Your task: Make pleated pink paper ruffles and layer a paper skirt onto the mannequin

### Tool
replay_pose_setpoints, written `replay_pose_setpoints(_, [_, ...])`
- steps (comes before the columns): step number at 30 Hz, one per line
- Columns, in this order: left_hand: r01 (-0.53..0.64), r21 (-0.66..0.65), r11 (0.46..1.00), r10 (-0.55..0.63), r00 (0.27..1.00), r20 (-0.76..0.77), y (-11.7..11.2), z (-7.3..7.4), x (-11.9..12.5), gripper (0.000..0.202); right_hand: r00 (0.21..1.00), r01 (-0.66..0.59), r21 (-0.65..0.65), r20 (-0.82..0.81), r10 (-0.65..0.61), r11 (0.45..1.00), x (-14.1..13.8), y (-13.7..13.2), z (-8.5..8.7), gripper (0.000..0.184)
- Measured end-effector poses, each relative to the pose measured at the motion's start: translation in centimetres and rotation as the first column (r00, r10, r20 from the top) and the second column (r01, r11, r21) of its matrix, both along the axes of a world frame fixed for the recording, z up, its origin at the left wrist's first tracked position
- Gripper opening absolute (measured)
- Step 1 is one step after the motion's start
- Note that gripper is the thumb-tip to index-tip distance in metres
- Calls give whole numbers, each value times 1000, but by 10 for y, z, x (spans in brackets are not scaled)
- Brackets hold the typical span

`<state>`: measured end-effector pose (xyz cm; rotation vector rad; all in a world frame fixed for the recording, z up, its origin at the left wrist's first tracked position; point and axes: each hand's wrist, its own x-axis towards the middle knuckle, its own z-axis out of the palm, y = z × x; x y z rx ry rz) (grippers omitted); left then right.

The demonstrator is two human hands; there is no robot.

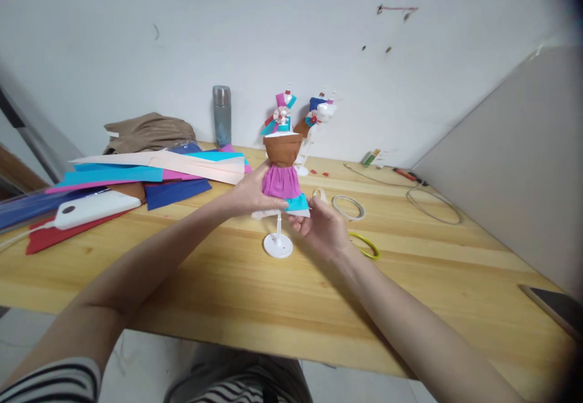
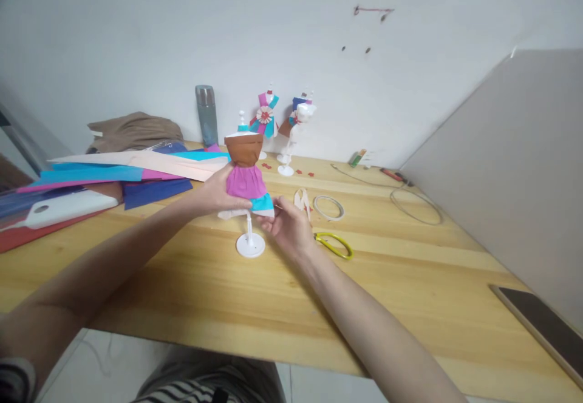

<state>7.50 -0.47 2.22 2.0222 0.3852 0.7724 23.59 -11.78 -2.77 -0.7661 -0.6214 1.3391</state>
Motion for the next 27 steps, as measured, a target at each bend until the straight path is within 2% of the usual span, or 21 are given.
replay_pose_setpoints(3, [29, -23, 999, -28, 999, 34, 4, -1, 3, 79, 999, -29, 0, -41, 29, 1000, -1, 1, 3, 40])
replay_pose_setpoints(8, [100, -26, 995, -98, 993, 59, 10, -8, 4, 83, 992, 125, 51, -20, -124, 991, -2, 4, 0, 33])
replay_pose_setpoints(12, [169, -64, 983, -165, 984, 68, 17, -11, 3, 84, 990, 134, 66, -47, -131, 989, 1, 5, -2, 23])
replay_pose_setpoints(19, [142, -92, 986, -141, 990, 27, 17, -4, 0, 76, 982, 181, 64, -65, -177, 981, 7, 7, -6, 23])
replay_pose_setpoints(22, [123, -96, 988, -124, 992, 0, 14, -2, -1, 75, 979, 194, 97, 37, -198, 976, 4, 7, -4, 30])
replay_pose_setpoints(25, [120, -82, 989, -120, 993, 6, 14, -3, -1, 73, 943, 184, 242, 229, -240, 953, 0, 7, -1, 45])
replay_pose_setpoints(27, [114, -59, 992, -114, 993, -6, 14, -3, 0, 70, 896, 193, 275, 341, -283, 942, 1, 8, -2, 41])
